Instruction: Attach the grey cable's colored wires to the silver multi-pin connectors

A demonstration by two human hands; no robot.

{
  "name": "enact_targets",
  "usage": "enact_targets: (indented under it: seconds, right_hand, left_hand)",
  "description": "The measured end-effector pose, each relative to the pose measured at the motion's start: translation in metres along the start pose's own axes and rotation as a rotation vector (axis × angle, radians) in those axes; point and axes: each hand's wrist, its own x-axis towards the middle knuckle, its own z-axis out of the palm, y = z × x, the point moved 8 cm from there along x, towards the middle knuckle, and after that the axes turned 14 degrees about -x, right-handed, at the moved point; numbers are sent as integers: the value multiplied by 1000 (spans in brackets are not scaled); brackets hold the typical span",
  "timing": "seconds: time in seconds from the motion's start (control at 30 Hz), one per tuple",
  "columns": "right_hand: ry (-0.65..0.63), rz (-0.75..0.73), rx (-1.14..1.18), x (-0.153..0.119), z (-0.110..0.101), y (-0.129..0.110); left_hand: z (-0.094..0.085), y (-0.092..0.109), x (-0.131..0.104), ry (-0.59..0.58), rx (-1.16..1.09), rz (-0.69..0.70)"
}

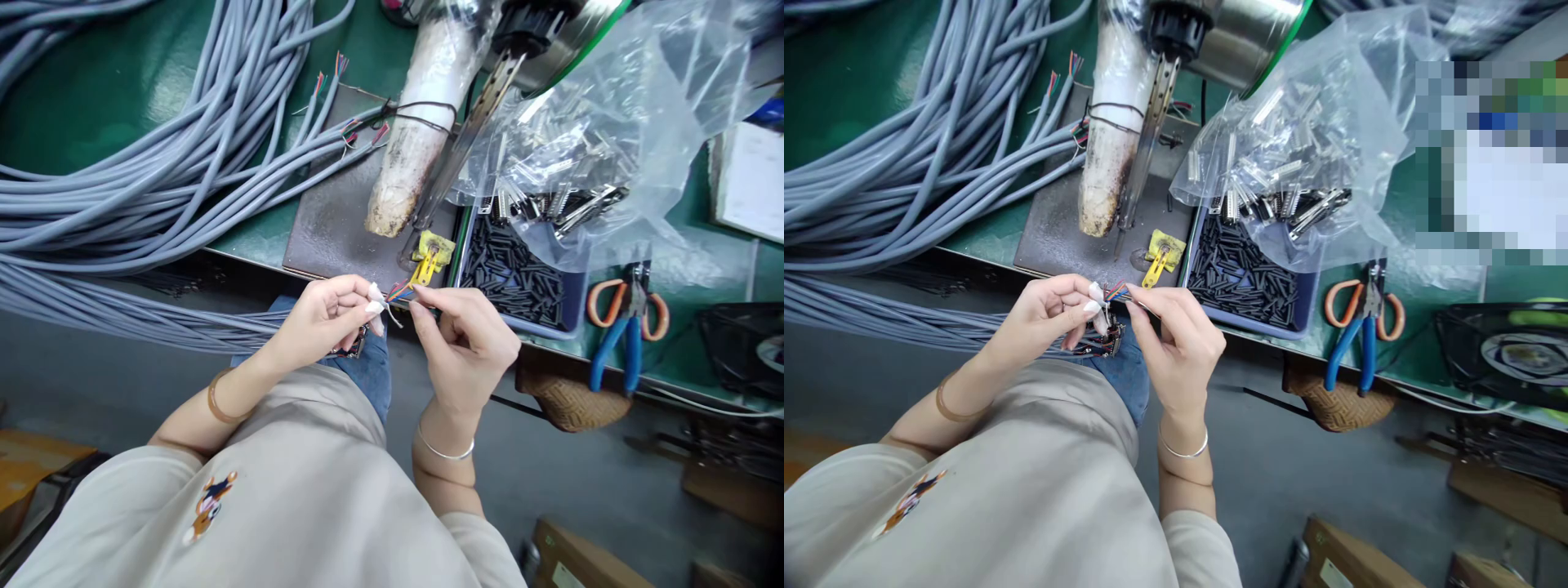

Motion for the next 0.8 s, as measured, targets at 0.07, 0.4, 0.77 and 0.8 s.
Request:
enact_targets:
  seconds: [0.07,0.4,0.77,0.8]
  right_hand:
    - [-8,3,-10,0,0,1]
    - [-165,29,-38,1,5,-5]
    - [0,26,-66,-5,4,-8]
    - [2,36,-61,-4,3,-8]
  left_hand:
    - [0,0,0,-3,4,3]
    - [-3,5,1,79,138,218]
    - [-1,8,-13,193,558,457]
    - [0,8,-14,188,569,470]
